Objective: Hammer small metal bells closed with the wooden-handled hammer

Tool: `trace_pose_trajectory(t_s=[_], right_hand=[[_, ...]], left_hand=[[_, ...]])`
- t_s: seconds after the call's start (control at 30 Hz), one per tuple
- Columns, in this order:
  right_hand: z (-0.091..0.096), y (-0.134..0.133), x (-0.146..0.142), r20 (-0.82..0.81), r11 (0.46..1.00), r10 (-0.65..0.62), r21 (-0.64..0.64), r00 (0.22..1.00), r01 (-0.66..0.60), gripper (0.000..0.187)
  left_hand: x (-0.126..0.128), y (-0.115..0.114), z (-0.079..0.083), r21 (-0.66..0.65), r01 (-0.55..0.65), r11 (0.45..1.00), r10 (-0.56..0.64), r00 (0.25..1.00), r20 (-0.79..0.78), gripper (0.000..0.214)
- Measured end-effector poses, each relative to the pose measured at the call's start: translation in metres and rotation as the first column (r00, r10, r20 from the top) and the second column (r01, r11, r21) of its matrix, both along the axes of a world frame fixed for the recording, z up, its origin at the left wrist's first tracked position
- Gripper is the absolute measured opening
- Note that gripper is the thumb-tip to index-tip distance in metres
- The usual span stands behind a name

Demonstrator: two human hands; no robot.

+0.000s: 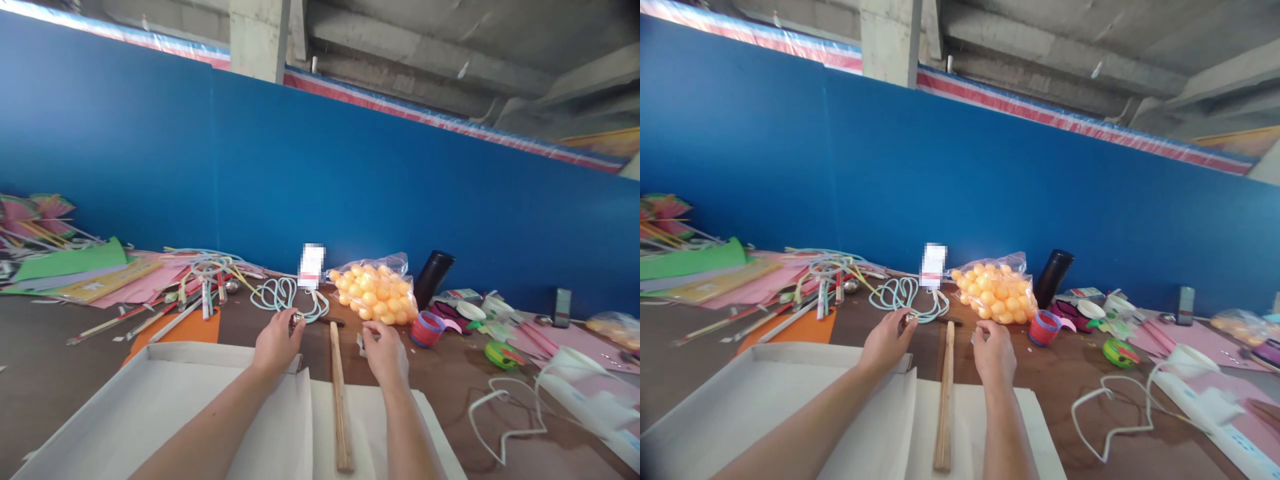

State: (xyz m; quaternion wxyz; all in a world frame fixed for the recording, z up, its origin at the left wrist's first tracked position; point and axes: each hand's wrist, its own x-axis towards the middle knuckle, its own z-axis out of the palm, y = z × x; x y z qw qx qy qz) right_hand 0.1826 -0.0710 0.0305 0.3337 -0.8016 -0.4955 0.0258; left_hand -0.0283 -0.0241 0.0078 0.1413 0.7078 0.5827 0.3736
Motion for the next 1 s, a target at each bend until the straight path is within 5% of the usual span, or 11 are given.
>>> trace_pose_trajectory(t_s=[0.1,0.27,0.53,0.8,1.0], right_hand=[[0.0,0.0,-0.022,-0.003,0.93,0.34,0.148,0.94,-0.336,0.025],[-0.004,-0.007,-0.049,-0.064,0.736,0.677,0.061,0.733,-0.674,0.018],[-0.014,-0.009,-0.076,-0.061,0.672,0.738,-0.028,0.672,-0.74,0.017],[-0.016,-0.008,-0.094,-0.09,0.685,0.704,-0.176,0.705,-0.707,0.042],[-0.02,-0.011,-0.111,-0.002,0.715,0.664,-0.293,0.748,-0.635,0.028]], left_hand=[[-0.003,-0.005,0.0,0.037,-0.035,0.999,0.04,0.993,-0.113,0.033],[-0.022,-0.017,-0.003,0.075,-0.052,0.996,0.068,0.97,-0.231,0.032],[-0.038,-0.025,-0.001,0.059,-0.1,0.993,0.11,0.971,-0.212,0.034],[-0.036,-0.019,-0.002,0.027,-0.133,0.991,0.135,0.979,-0.155,0.034],[-0.035,-0.016,-0.003,0.006,-0.136,0.991,0.136,0.983,-0.12,0.033]])
